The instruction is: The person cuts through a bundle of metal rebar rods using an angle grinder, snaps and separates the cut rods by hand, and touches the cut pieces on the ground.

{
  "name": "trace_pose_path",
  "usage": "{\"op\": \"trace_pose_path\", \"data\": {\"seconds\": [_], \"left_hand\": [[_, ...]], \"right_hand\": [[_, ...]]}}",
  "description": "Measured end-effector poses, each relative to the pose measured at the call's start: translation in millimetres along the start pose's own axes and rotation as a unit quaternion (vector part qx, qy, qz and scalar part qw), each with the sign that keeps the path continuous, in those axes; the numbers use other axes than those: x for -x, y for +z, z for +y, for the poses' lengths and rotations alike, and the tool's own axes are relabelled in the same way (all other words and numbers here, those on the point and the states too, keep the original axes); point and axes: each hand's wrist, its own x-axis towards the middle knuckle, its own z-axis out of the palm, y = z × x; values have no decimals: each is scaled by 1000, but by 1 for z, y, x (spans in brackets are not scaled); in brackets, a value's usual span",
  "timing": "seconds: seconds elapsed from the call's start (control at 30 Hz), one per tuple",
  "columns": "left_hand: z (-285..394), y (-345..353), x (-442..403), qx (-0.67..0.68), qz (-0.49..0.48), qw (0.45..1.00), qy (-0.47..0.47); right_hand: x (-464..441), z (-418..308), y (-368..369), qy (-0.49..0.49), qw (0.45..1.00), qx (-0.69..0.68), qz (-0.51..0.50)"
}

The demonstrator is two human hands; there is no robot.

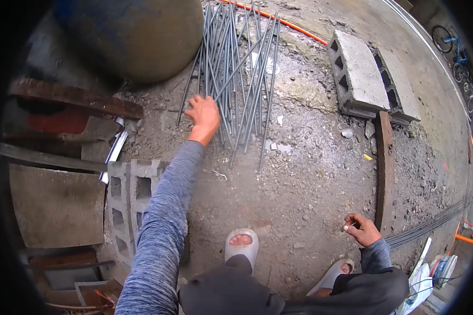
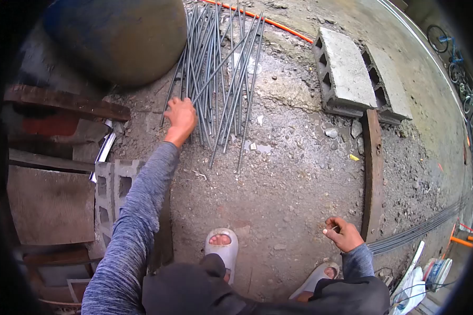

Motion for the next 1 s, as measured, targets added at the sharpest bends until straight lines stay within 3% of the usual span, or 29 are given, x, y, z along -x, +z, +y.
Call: {"op": "trace_pose_path", "data": {"seconds": [0.03, 0.1, 0.17, 0.27, 0.37, 0.47, 0.6, 0.7, 0.73, 0.83, 0.9, 1.0], "left_hand": [[9, -1, 6, -68, 51, 996, 29], [28, -1, 15, 70, -34, 997, -17], [50, 6, 18, 240, -140, 955, -106], [79, -14, 15, 356, -162, 912, -122], [102, -32, 19, 460, -105, 865, -173], [103, -46, -4, 439, -5, 888, -139], [92, -69, -64, 442, 38, 885, -139], [58, -56, -112, 395, 82, 898, -176], [34, -21, -128, 324, 113, 924, -170], [21, -23, -103, 145, -176, 969, -93], [17, -3, -80, 96, -254, 954, -129], [20, 17, -53, 110, -242, 950, -162]], "right_hand": [[-1, 1, 1, -4, 1000, -8, -4], [-5, 1, 0, -9, 1000, -10, -7], [-6, 4, -1, -6, 1000, 2, -8], [-5, 10, -2, -19, 1000, 4, -6], [-2, 0, -4, -28, 999, 32, 6], [-1, -3, -3, -4, 1000, 27, 3], [1, -10, -5, -3, 1000, 10, 1], [3, -11, -5, -1, 1000, 10, 8], [1, -5, -4, -3, 1000, 5, 12], [3, -9, -6, 3, 1000, 12, 10], [2, -11, -4, -3, 1000, 15, 13], [2, -1, -3, -48, 999, 4, 17]]}}
